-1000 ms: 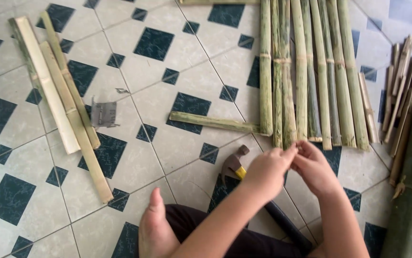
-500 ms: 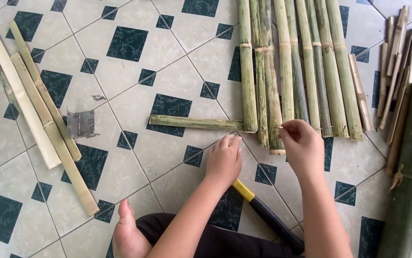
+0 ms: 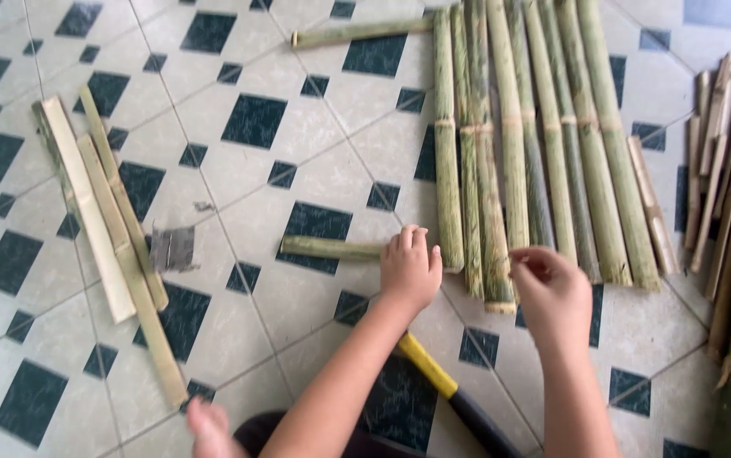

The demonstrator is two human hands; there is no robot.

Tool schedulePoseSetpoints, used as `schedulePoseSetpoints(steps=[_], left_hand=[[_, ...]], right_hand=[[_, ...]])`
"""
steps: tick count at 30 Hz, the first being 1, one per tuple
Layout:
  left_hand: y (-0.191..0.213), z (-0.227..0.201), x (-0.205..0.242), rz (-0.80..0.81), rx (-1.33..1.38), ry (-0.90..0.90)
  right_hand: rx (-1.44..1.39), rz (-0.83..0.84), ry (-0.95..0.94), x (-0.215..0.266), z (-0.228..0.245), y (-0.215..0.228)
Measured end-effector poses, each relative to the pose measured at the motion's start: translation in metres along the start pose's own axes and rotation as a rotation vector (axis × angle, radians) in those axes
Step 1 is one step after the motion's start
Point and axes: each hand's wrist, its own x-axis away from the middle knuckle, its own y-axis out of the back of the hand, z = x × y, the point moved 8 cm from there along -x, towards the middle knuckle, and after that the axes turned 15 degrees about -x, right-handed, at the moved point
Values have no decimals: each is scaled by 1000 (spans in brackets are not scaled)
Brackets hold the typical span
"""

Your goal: The person sits on a tiled floor and assembles a bamboo frame by hammering nails into the joints of bamboo poles. They use a hammer to secure the pieces together, working methodically along the length of the structure.

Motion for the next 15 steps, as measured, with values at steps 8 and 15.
schedulePoseSetpoints(steps=[8,15], left_hand=[[-15,-18,-25,153,33,33],[-36,-7,-16,33,-77,-142]], right_hand=[[-20,3,-68,-4,-1,-3],[-31,21,-96,-5,-2,-14]])
